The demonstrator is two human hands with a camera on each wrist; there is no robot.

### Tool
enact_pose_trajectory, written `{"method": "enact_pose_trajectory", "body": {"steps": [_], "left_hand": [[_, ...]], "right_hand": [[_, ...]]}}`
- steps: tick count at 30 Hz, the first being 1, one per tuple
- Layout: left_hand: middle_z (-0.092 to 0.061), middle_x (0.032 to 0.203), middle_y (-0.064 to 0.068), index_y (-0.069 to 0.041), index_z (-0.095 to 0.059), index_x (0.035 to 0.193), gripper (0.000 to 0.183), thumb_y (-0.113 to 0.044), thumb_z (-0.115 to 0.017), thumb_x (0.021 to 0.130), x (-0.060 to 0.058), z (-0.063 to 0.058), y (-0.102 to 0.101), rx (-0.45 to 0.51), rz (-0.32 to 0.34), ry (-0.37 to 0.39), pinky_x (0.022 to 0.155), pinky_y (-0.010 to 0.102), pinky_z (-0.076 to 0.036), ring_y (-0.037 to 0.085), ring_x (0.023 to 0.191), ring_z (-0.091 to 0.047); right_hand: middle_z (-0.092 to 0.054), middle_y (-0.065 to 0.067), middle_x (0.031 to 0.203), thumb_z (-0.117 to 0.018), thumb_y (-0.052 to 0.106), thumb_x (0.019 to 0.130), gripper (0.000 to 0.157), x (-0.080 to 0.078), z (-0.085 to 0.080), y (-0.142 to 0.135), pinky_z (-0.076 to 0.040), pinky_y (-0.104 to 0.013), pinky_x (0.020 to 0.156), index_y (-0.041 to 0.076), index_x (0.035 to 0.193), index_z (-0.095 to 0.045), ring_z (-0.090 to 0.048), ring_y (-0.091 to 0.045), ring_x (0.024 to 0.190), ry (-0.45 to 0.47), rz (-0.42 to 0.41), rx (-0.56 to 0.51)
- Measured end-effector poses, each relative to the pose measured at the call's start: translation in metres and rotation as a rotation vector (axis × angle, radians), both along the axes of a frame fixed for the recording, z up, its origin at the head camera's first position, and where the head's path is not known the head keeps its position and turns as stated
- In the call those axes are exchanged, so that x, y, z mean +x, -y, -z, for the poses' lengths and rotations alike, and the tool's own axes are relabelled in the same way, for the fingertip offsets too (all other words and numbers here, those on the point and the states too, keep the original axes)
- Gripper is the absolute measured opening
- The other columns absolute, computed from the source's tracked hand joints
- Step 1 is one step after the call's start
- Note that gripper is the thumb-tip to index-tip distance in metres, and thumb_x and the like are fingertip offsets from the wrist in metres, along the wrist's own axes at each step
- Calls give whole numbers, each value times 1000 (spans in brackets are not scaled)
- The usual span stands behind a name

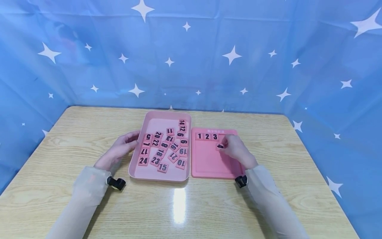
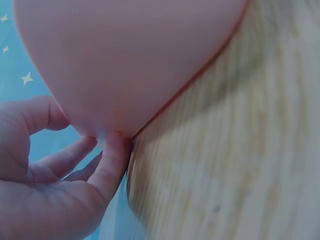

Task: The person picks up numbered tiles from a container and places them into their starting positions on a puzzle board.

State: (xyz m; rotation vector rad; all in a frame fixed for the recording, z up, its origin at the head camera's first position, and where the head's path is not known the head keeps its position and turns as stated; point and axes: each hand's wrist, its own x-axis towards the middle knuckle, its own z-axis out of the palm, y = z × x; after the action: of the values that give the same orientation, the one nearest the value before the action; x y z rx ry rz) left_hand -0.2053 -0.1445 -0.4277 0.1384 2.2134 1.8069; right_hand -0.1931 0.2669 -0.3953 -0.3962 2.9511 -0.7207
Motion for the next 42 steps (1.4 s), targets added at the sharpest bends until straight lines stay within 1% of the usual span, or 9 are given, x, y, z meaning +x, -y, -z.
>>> {"method": "enact_pose_trajectory", "body": {"steps": [13,18,23,26,28,31,35,39,42], "left_hand": [[-40,139,23,3,-33,142,51,-2,-46,93,2,1,0,-2,-8,1,101,39,-41,34,124,-41],[-40,139,23,3,-32,143,51,-2,-46,93,1,1,0,-1,-8,4,101,40,-41,34,124,-40],[-40,139,23,3,-33,142,52,-2,-46,93,0,1,0,6,-14,9,102,40,-40,34,124,-40],[-40,139,23,3,-33,142,51,-2,-46,93,0,1,0,3,-11,7,101,39,-40,34,124,-40],[-40,139,24,3,-33,142,51,-2,-46,94,0,1,0,-1,-8,7,101,39,-41,34,124,-40],[-40,139,23,3,-32,143,51,-3,-46,94,0,1,0,0,-8,13,101,39,-40,34,124,-40],[-40,139,23,3,-32,143,51,-2,-46,94,0,1,1,6,-9,19,102,39,-40,34,125,-40],[-40,139,24,4,-32,143,51,-1,-45,94,0,1,1,9,-4,14,102,39,-40,34,124,-40],[-39,139,24,4,-31,143,51,-1,-45,94,0,1,0,8,1,10,102,39,-40,34,125,-40]], "right_hand": [[-62,-9,75,-74,12,78,16,-3,4,9,-47,-34,63,-1,81,-65,-54,-19,66,-59,35,-7],[-66,-13,81,-73,-2,74,14,-4,4,8,-52,-41,70,-5,86,-67,-61,-27,76,-101,-64,0],[-67,-17,89,-63,-19,65,28,-5,5,4,-50,-48,81,-5,88,-68,-60,-37,91,-163,-228,32],[-65,-18,93,-62,-21,64,32,-4,6,1,-49,-48,84,-6,91,-66,-58,-37,95,-174,-268,39],[-63,-18,91,-67,-14,68,26,-2,6,-1,-50,-46,80,-6,92,-65,-57,-35,89,-163,-222,26],[-58,-14,81,-75,4,74,23,1,5,-1,-48,-38,66,-6,90,-61,-53,-26,73,-142,-72,9],[-46,-2,59,-75,22,78,30,4,4,2,-36,-28,52,2,70,-54,-39,-15,52,-69,100,24],[-31,5,46,-73,25,80,43,5,3,6,-28,-25,46,11,53,-43,-27,-9,44,1,145,58],[-31,5,47,-73,22,80,42,5,2,6,-29,-24,47,12,53,-42,-27,-9,45,21,151,60]]}}
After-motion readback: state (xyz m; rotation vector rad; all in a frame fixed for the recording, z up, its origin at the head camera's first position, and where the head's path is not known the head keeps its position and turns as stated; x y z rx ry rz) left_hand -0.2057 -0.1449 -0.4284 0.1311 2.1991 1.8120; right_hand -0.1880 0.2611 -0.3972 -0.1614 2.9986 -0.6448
